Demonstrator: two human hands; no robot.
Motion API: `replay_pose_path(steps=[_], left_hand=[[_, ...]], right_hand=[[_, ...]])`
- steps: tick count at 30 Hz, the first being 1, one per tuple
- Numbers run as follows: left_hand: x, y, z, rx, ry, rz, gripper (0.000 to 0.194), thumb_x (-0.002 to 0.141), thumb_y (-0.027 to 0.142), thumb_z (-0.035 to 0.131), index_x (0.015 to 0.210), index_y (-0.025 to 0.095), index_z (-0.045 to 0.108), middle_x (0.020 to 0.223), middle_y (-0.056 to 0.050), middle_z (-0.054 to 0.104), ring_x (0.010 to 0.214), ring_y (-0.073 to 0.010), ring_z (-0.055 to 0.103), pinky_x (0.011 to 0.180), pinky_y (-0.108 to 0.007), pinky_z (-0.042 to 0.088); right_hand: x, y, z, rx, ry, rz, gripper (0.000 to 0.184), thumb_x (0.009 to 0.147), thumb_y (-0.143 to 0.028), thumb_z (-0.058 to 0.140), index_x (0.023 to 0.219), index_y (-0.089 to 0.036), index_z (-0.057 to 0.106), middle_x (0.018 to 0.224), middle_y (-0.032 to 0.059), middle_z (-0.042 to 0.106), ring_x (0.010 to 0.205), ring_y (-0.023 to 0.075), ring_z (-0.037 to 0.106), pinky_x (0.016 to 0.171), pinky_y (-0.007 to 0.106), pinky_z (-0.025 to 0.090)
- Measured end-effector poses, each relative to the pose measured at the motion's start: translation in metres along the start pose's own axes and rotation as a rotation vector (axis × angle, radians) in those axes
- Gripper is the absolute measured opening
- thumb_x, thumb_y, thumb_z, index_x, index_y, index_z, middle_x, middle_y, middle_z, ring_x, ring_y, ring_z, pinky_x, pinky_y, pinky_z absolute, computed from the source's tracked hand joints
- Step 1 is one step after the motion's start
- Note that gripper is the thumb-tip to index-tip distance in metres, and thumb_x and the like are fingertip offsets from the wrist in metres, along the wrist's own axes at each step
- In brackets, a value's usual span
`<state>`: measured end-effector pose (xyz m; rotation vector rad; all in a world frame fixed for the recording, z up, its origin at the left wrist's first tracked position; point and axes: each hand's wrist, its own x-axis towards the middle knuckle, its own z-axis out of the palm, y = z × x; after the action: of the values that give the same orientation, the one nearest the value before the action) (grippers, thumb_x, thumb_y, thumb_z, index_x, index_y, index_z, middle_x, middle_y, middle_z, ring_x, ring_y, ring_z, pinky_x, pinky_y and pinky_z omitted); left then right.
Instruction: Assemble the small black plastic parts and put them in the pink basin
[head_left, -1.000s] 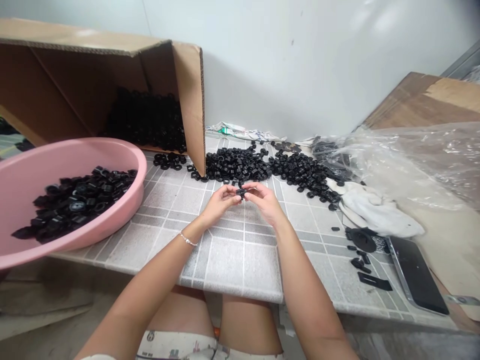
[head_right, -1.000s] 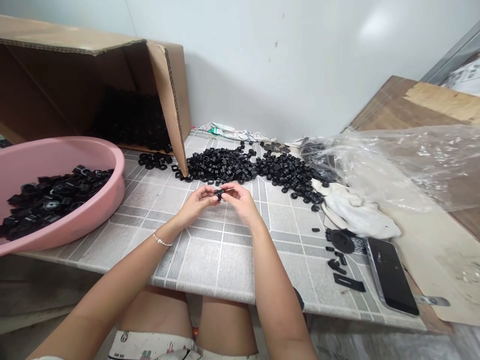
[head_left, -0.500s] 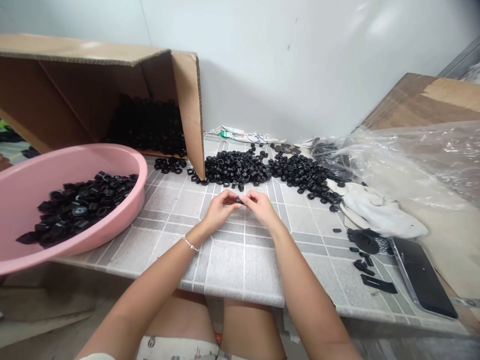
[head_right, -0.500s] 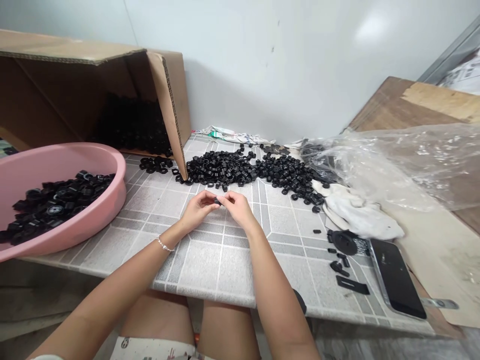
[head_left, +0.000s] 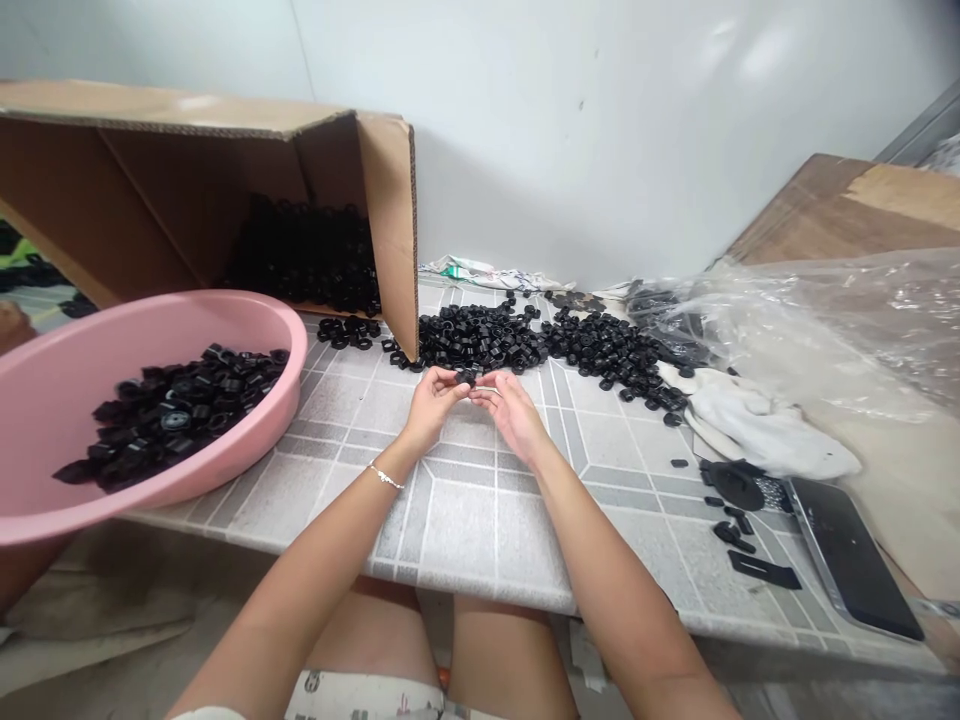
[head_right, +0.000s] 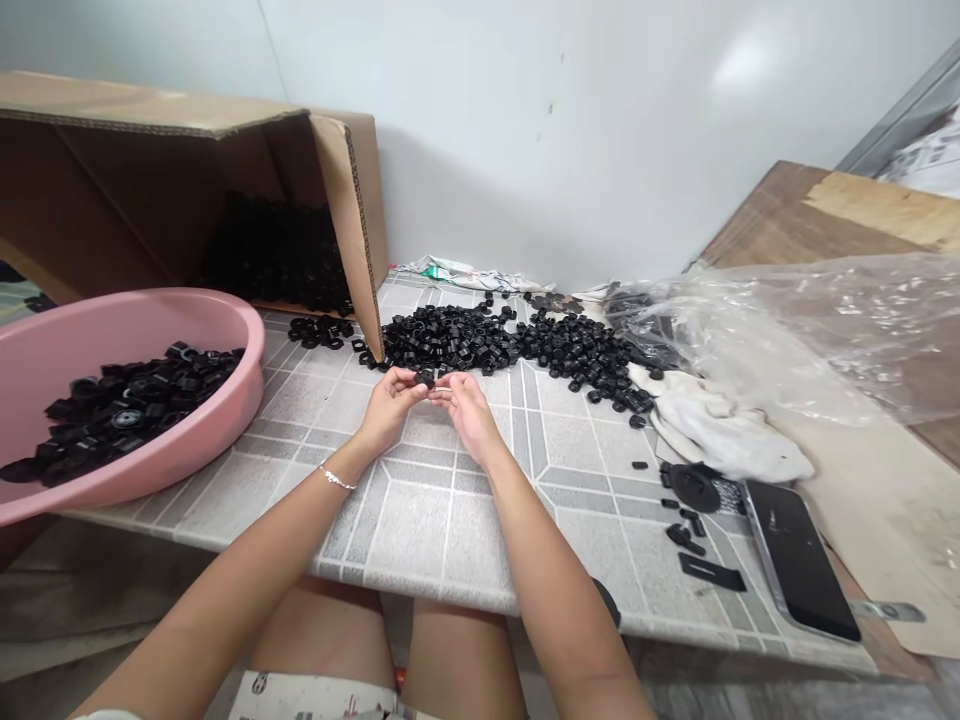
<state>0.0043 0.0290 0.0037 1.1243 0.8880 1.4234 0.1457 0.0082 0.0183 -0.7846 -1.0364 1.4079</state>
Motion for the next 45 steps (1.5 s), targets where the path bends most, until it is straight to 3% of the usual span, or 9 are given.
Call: replay_pose_path(steps=[7, 12, 16, 22, 26, 34, 37, 41, 45], left_hand=[[0.001, 0.000, 0.002, 0.043, -0.030, 0.051, 0.041, 0.061, 0.034, 0.080, 0.083, 0.017, 0.050, 0.083, 0.001, 0.061, 0.081, -0.0127, 0.060, 0.079, -0.028, 0.047], [0.004, -0.005, 0.001, 0.098, -0.057, 0.084, 0.043, 0.060, 0.037, 0.081, 0.082, 0.017, 0.049, 0.082, 0.001, 0.059, 0.079, -0.0129, 0.060, 0.076, -0.027, 0.048], [0.003, -0.004, 0.001, 0.129, -0.080, 0.092, 0.041, 0.063, 0.038, 0.079, 0.082, 0.017, 0.049, 0.083, 0.001, 0.058, 0.080, -0.0129, 0.060, 0.077, -0.027, 0.048], [-0.006, 0.004, 0.007, 0.174, -0.173, -0.013, 0.038, 0.066, 0.039, 0.077, 0.084, 0.016, 0.052, 0.081, 0.001, 0.058, 0.078, -0.0124, 0.060, 0.076, -0.027, 0.050], [-0.012, 0.012, 0.011, 0.151, -0.243, -0.108, 0.038, 0.070, 0.043, 0.073, 0.086, 0.014, 0.055, 0.081, -0.001, 0.060, 0.071, -0.0112, 0.059, 0.072, -0.027, 0.051], [-0.009, 0.010, 0.007, 0.224, -0.356, -0.177, 0.036, 0.077, 0.045, 0.066, 0.090, 0.013, 0.057, 0.081, -0.003, 0.062, 0.069, -0.0121, 0.060, 0.072, -0.028, 0.049], [-0.010, 0.009, 0.006, 0.395, -0.350, -0.031, 0.028, 0.081, 0.039, 0.063, 0.093, 0.014, 0.055, 0.084, -0.004, 0.063, 0.075, -0.0149, 0.061, 0.074, -0.031, 0.050], [-0.016, 0.014, 0.005, 0.831, -0.405, 0.396, 0.014, 0.087, 0.026, 0.055, 0.097, 0.016, 0.056, 0.089, -0.006, 0.062, 0.085, -0.0188, 0.058, 0.080, -0.036, 0.049], [-0.019, 0.019, 0.006, 0.978, -0.474, 0.676, 0.019, 0.091, 0.020, 0.050, 0.108, 0.017, 0.056, 0.098, -0.009, 0.062, 0.096, -0.0216, 0.058, 0.086, -0.040, 0.048]], right_hand=[[-0.001, 0.000, 0.001, 0.107, 0.026, 0.040, 0.029, 0.072, -0.050, 0.068, 0.077, -0.021, 0.065, 0.092, 0.0026, 0.066, 0.087, 0.0160, 0.063, 0.089, 0.034, 0.049], [-0.002, 0.000, 0.003, 0.111, 0.064, 0.065, 0.036, 0.070, -0.044, 0.071, 0.100, -0.025, 0.065, 0.090, -0.0002, 0.067, 0.082, 0.0149, 0.063, 0.087, 0.035, 0.049], [0.001, 0.003, -0.002, 0.074, 0.059, 0.048, 0.031, 0.075, -0.050, 0.066, 0.077, -0.019, 0.063, 0.087, 0.0037, 0.067, 0.081, 0.0168, 0.064, 0.085, 0.036, 0.050], [-0.003, 0.003, -0.012, -0.528, 0.005, -0.168, 0.027, 0.086, -0.048, 0.053, 0.096, -0.024, 0.053, 0.080, -0.0008, 0.059, 0.071, 0.0150, 0.058, 0.072, 0.031, 0.046], [-0.007, -0.007, -0.019, -0.898, -0.086, -0.257, 0.027, 0.094, -0.044, 0.037, 0.081, -0.023, 0.047, 0.073, -0.0012, 0.052, 0.070, 0.0158, 0.051, 0.069, 0.030, 0.039], [-0.008, -0.005, -0.018, -0.888, -0.090, -0.147, 0.033, 0.094, -0.049, 0.032, 0.075, -0.024, 0.042, 0.066, -0.0019, 0.050, 0.063, 0.0156, 0.048, 0.061, 0.028, 0.033], [-0.004, 0.003, -0.015, -0.683, -0.045, -0.014, 0.040, 0.091, -0.056, 0.035, 0.072, -0.022, 0.046, 0.061, -0.0024, 0.045, 0.056, 0.0131, 0.042, 0.054, 0.026, 0.031], [-0.002, 0.006, -0.011, -0.291, -0.066, 0.243, 0.045, 0.083, -0.065, 0.045, 0.072, -0.021, 0.049, 0.054, -0.0060, 0.033, 0.046, 0.0091, 0.027, 0.042, 0.023, 0.019], [-0.005, -0.006, -0.007, -0.119, -0.124, 0.294, 0.045, 0.079, -0.063, 0.055, 0.068, -0.021, 0.044, 0.054, -0.0063, 0.033, 0.046, 0.0078, 0.029, 0.041, 0.021, 0.021]])
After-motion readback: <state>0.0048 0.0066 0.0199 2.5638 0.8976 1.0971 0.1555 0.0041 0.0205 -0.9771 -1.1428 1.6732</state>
